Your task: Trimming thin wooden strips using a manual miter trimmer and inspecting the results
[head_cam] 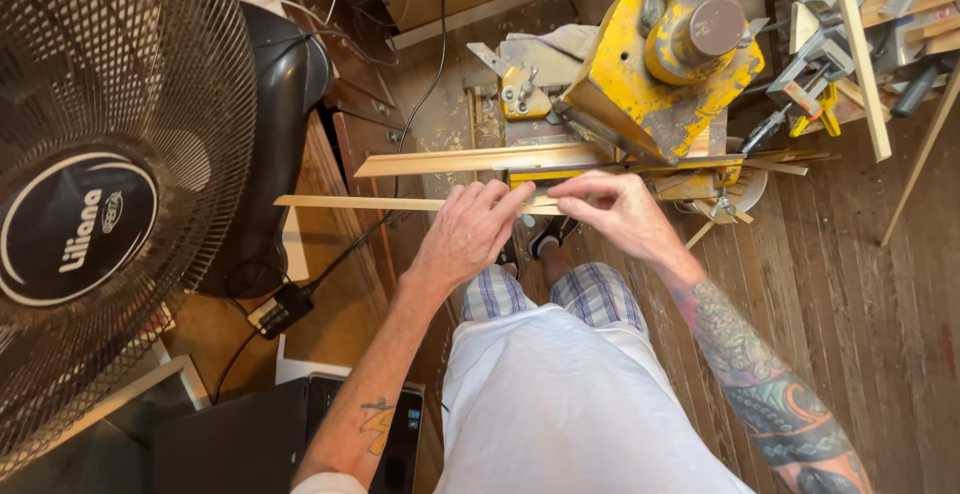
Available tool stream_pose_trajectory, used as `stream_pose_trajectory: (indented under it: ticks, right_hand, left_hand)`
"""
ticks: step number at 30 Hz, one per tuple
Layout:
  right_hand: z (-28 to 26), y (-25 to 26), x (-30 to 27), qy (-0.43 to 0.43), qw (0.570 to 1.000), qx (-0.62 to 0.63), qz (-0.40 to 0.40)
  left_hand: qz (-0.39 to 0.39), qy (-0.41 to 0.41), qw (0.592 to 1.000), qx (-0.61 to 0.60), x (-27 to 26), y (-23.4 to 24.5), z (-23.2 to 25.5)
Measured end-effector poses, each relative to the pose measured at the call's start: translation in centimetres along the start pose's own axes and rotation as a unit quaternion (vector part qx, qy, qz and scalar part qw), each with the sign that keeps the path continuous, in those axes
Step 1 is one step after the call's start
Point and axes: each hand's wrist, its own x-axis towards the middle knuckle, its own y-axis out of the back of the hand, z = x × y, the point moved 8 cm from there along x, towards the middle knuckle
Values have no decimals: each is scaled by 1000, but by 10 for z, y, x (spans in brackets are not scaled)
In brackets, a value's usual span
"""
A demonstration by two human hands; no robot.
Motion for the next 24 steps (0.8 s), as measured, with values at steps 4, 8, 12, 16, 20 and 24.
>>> stream_pose_trajectory:
  ticks: [4, 8, 12, 16, 20, 24]
  right_hand:
    - [20, 0, -2, 34, 998, 54, 8]
    - [41, -5, 3, -1, 986, 166, 20]
    - [-1, 4, 1, 86, 995, -5, 55]
    - [9, 5, 5, 131, 988, -46, 72]
    - [15, 7, 7, 109, 988, 18, 110]
    - [23, 5, 11, 110, 982, 35, 147]
  left_hand:
    - [-27, -15, 999, 21, 11, -3, -5]
    - [-44, -36, 997, 44, 21, -5, -9]
    - [-68, -42, 995, 56, 28, -11, -11]
    - [-71, -43, 995, 52, 36, -14, -21]
    - [-109, -30, 993, -30, 43, -16, -29]
    - [-135, -15, 988, -68, 51, -17, -30]
